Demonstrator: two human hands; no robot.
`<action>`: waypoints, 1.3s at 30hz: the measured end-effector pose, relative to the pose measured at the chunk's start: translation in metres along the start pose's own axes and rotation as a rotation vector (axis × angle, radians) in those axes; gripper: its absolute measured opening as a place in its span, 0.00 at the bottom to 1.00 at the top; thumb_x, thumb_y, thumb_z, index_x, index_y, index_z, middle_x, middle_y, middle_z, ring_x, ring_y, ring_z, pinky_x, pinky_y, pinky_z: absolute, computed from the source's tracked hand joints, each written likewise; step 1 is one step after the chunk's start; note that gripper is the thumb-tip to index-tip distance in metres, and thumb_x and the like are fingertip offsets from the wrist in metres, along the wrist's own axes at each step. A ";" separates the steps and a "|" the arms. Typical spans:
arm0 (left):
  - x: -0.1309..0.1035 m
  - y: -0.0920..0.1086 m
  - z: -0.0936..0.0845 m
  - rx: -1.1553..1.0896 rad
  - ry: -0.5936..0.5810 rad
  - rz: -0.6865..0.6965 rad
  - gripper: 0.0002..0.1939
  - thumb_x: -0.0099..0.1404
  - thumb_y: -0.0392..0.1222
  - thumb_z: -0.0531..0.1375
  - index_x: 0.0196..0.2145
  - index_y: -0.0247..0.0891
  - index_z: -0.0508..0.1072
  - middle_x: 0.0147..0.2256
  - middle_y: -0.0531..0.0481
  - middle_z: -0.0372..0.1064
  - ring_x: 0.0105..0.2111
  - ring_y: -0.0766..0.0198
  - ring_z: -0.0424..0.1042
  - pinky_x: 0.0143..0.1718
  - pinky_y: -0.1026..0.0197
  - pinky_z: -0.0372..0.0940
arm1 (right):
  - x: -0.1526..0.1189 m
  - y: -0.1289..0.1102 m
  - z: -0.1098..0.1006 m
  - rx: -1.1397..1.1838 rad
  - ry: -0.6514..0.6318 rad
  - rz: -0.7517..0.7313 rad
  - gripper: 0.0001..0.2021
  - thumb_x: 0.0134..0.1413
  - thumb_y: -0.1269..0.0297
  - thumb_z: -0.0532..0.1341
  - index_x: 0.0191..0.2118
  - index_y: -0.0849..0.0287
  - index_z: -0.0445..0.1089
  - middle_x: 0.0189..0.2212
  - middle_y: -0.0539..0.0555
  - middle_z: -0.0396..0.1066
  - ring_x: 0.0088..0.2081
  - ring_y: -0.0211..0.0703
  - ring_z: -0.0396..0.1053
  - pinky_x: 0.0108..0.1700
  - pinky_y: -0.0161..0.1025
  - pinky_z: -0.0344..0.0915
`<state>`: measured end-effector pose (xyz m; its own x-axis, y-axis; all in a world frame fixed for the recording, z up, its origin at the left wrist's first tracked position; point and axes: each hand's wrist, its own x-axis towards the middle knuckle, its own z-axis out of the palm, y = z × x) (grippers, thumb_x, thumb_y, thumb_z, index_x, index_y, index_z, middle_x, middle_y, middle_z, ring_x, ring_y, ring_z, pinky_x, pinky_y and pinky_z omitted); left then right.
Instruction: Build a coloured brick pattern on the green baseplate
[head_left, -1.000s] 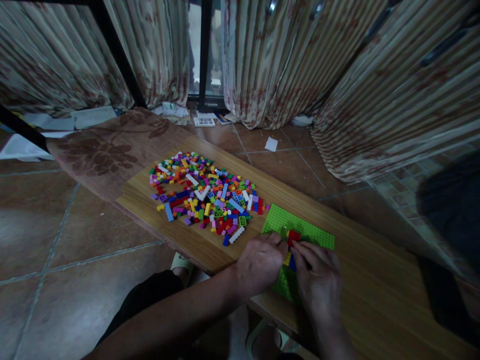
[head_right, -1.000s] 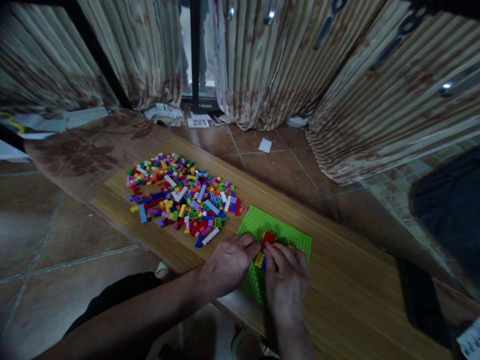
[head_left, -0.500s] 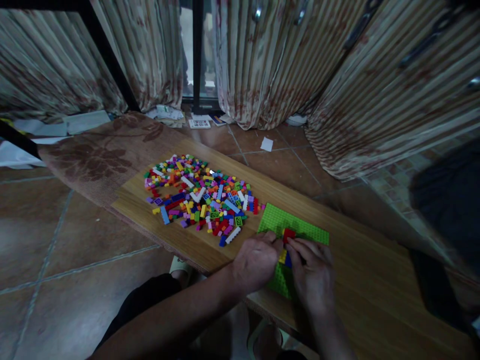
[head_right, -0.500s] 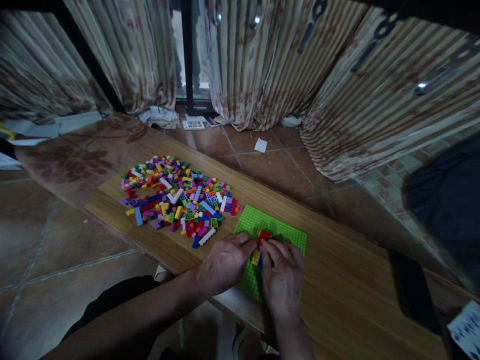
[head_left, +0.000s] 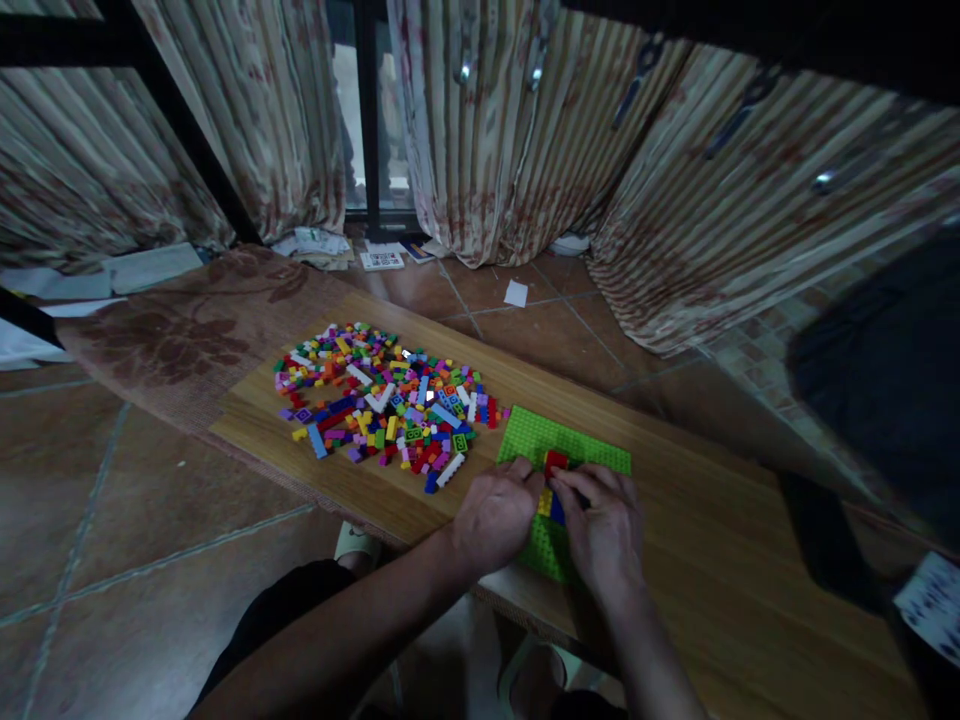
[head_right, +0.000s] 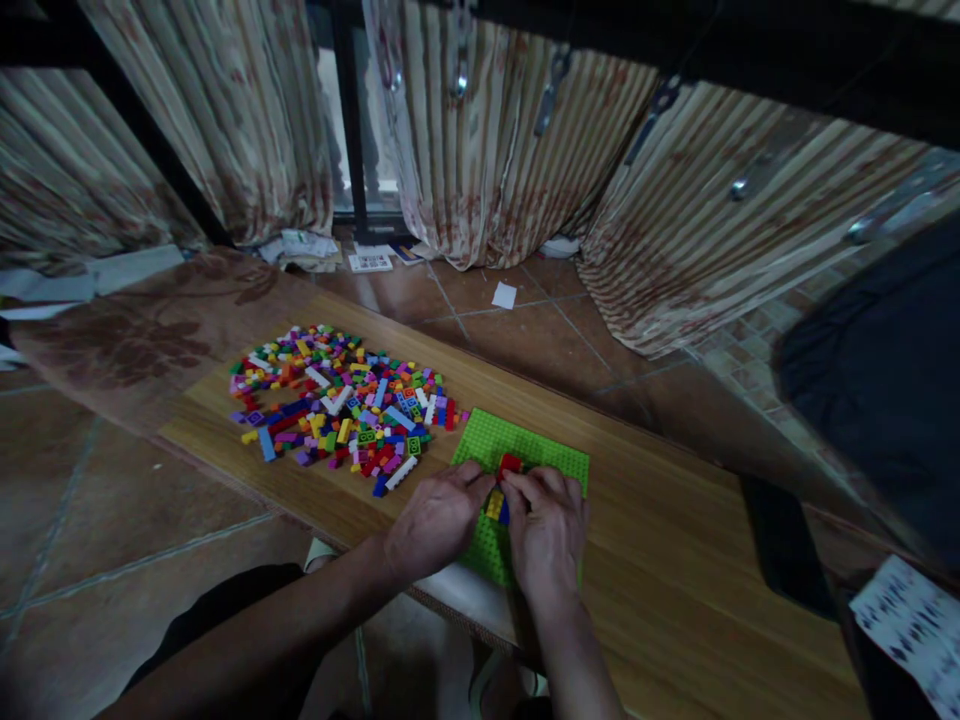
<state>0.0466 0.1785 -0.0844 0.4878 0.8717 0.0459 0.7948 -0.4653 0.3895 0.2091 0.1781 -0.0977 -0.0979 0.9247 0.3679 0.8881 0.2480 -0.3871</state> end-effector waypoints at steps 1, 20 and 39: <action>0.000 0.000 0.000 0.005 -0.009 -0.002 0.12 0.67 0.32 0.49 0.45 0.35 0.69 0.41 0.45 0.68 0.39 0.59 0.70 0.41 0.58 0.68 | 0.000 0.000 0.000 -0.005 -0.003 0.006 0.16 0.63 0.52 0.55 0.37 0.52 0.79 0.34 0.55 0.73 0.39 0.48 0.63 0.43 0.45 0.59; 0.004 -0.005 -0.004 -0.086 -0.028 -0.093 0.14 0.71 0.36 0.46 0.45 0.38 0.69 0.41 0.47 0.70 0.36 0.63 0.72 0.39 0.61 0.68 | 0.002 0.036 -0.029 0.267 0.382 0.310 0.15 0.56 0.52 0.60 0.36 0.59 0.78 0.35 0.58 0.75 0.39 0.48 0.70 0.44 0.46 0.65; 0.015 0.008 0.008 0.073 0.019 -0.076 0.27 0.66 0.30 0.50 0.62 0.41 0.60 0.54 0.41 0.63 0.52 0.54 0.66 0.51 0.55 0.68 | 0.002 0.042 -0.023 0.169 -0.009 0.441 0.22 0.55 0.48 0.57 0.44 0.61 0.75 0.38 0.61 0.76 0.40 0.51 0.72 0.44 0.47 0.66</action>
<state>0.0629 0.1865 -0.0884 0.4183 0.9076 0.0366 0.8538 -0.4066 0.3250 0.2568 0.1835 -0.0944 0.2675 0.9546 0.1307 0.7605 -0.1259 -0.6370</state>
